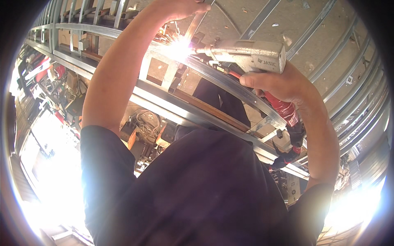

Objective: The person welds multiple joints on a large metal frame using a handheld welding torch. They move along the structure, positioning the torch at various intersections and applying welds to secure the components together.

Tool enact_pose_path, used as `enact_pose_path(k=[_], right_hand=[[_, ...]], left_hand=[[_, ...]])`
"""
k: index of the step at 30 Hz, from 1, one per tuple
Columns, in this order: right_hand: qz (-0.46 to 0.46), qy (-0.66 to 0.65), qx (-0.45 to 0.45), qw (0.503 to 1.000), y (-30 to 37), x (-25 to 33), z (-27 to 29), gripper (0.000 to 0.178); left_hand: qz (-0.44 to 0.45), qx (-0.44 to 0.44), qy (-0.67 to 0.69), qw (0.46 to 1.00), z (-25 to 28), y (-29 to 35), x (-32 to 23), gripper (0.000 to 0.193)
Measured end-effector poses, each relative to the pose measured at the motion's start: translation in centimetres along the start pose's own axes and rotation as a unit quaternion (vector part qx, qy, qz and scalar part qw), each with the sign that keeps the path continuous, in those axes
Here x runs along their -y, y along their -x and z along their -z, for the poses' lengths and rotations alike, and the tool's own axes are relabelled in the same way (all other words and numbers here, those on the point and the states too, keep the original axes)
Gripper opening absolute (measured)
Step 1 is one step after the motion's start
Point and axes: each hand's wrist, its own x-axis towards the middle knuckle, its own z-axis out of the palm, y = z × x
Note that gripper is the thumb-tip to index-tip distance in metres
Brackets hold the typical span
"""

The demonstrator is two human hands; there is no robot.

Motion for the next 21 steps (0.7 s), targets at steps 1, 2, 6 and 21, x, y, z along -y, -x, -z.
enact_pose_path(k=[1,2,6,21], right_hand=[[-0.001,-0.004,0.0,1.0,0.0,0.0,0.0,0.039],[-0.002,-0.009,-0.001,1.0,0.1,0.0,0.0,0.039],[-0.014,-0.026,-0.042,0.999,1.0,0.0,-0.1,0.039],[-0.151,-0.05,-0.135,0.978,16.3,-11.3,6.9,0.06]], left_hand=[[0.002,0.0,0.0,1.0,0.0,0.0,0.0,0.036],[0.003,-0.002,0.0,1.0,0.0,0.0,0.0,0.036],[0.018,-0.008,0.003,1.0,0.1,0.3,-0.1,0.036],[-0.04,-0.101,0.08,0.991,-5.9,2.4,-19.4,0.041]])
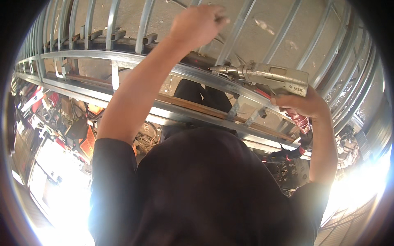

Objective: The person welds multiple joints on a large metal frame using a handheld welding torch. They move along the structure, positioning the torch at various intersections and applying welds to secure the components together.

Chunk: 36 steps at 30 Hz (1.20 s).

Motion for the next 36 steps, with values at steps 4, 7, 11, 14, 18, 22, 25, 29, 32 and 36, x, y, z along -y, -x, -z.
enact_pose_path(k=[4,7,11,14,18,22,25,29,32,36], right_hand=[[-0.033,0.012,0.011,0.999,-0.3,-0.9,0.3,0.067],[-0.024,0.013,0.03,0.999,-1.2,-1.9,1.0,0.073],[0.015,0.037,0.03,0.999,-1.5,-1.8,1.0,0.071],[0.024,0.039,0.043,0.998,-1.7,-1.8,1.3,0.07],[0.029,0.045,0.057,0.997,-2.0,-1.9,1.6,0.069],[0.04,0.058,0.08,0.994,-2.3,-2.1,1.8,0.067],[0.042,0.043,0.076,0.995,-2.0,-1.7,1.6,0.066],[0.038,0.023,0.072,0.996,-1.8,-1.8,1.5,0.065],[0.041,0.018,0.084,0.995,-2.0,-2.1,1.6,0.064],[0.047,0.018,0.071,0.996,-1.9,-2.3,1.3,0.064]], left_hand=[[0.06,0.129,0.002,0.99,-3.9,-0.6,-2.5,0.045],[0.069,0.115,0.003,0.991,-4.6,-0.4,-3.0,0.044],[0.074,0.132,-0.018,0.988,-4.4,-0.3,-3.6,0.041],[0.061,0.139,-0.038,0.988,-4.4,-0.5,-3.7,0.04],[0.053,0.143,-0.052,0.987,-4.3,-0.7,-3.8,0.04],[0.046,0.134,-0.045,0.989,-4.6,-0.9,-3.5,0.04],[0.036,0.137,-0.042,0.989,-4.5,-0.9,-3.5,0.04],[0.036,0.146,-0.058,0.987,-4.2,-1.1,-3.7,0.041],[0.027,0.14,-0.068,0.987,-4.3,-1.2,-3.7,0.041],[0.024,0.141,-0.059,0.988,-4.2,-1.0,-3.6,0.041]])
